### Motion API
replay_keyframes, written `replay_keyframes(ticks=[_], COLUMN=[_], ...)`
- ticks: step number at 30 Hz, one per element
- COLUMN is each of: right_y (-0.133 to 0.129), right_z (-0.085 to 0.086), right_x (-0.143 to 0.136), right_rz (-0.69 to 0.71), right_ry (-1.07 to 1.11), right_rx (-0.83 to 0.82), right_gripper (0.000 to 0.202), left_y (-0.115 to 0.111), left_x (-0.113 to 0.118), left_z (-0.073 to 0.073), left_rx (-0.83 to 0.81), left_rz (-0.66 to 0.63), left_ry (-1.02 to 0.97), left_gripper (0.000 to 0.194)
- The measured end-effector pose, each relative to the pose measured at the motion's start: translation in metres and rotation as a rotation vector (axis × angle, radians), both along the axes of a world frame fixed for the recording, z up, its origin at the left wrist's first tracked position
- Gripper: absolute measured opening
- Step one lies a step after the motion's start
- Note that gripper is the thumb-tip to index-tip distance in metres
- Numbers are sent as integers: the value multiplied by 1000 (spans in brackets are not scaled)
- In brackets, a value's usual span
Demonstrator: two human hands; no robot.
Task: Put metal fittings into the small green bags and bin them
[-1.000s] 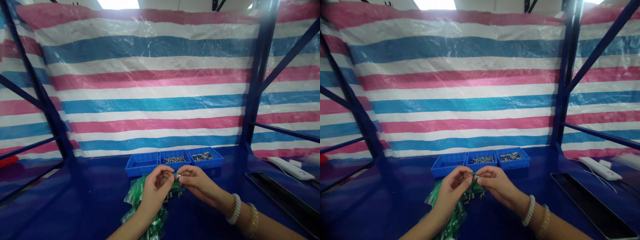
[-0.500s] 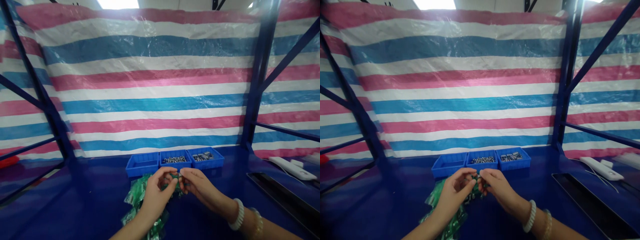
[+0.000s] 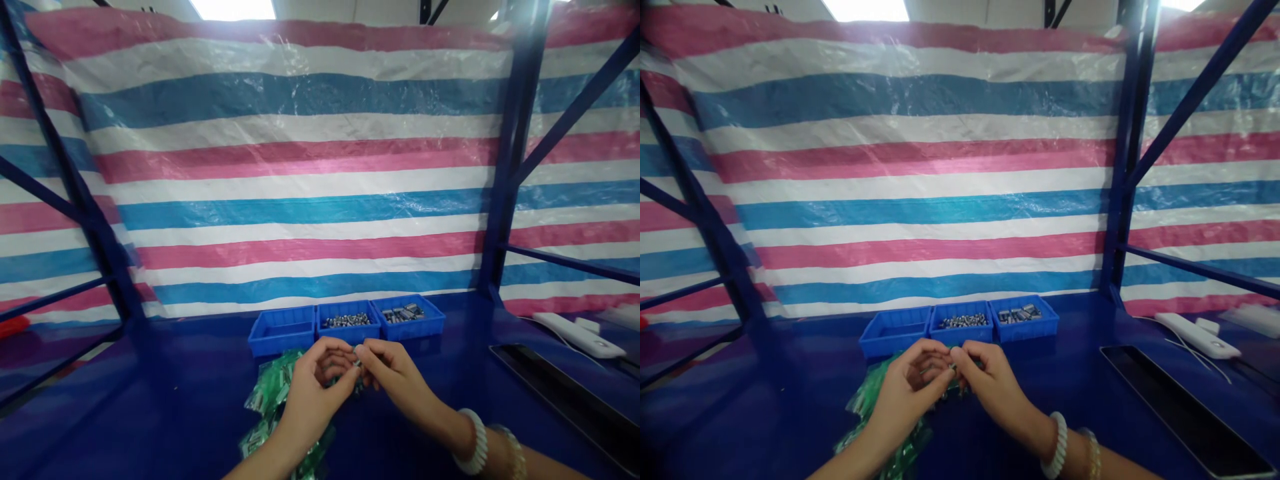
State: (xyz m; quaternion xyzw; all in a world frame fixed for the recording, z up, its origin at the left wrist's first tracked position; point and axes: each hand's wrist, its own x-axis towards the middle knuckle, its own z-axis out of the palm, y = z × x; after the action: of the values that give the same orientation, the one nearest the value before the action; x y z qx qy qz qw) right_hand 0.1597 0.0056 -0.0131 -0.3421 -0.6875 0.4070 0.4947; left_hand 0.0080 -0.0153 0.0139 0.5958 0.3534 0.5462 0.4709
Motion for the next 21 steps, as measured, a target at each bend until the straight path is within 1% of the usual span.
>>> replay_keyframes(ticks=[4, 6, 8, 11, 13, 17, 19, 21], right_y=[-1, 2, 7, 18, 24, 29, 28, 26], right_z=[5, 7, 7, 5, 3, 3, 5, 8], right_x=[3, 5, 9, 15, 18, 19, 19, 19], right_rz=[7, -22, -68, -133, -166, -189, -176, -144], right_ry=[88, 112, 114, 106, 106, 106, 95, 58], right_rx=[18, 39, 63, 114, 132, 134, 128, 121], right_gripper=[49, 48, 47, 47, 47, 48, 45, 38], left_y=[5, 7, 11, 24, 37, 71, 82, 84], left_x=[-5, -8, -11, -14, -15, -10, -7, -5], left_z=[-6, -7, -5, 6, 16, 32, 36, 35], left_rx=[-55, -61, -27, 87, 156, 233, 260, 279], left_rz=[-25, 7, 55, 161, 225, 251, 258, 269], left_ry=[18, 49, 57, 76, 101, 161, 198, 227], left_gripper=[20, 17, 14, 14, 13, 12, 20, 25])
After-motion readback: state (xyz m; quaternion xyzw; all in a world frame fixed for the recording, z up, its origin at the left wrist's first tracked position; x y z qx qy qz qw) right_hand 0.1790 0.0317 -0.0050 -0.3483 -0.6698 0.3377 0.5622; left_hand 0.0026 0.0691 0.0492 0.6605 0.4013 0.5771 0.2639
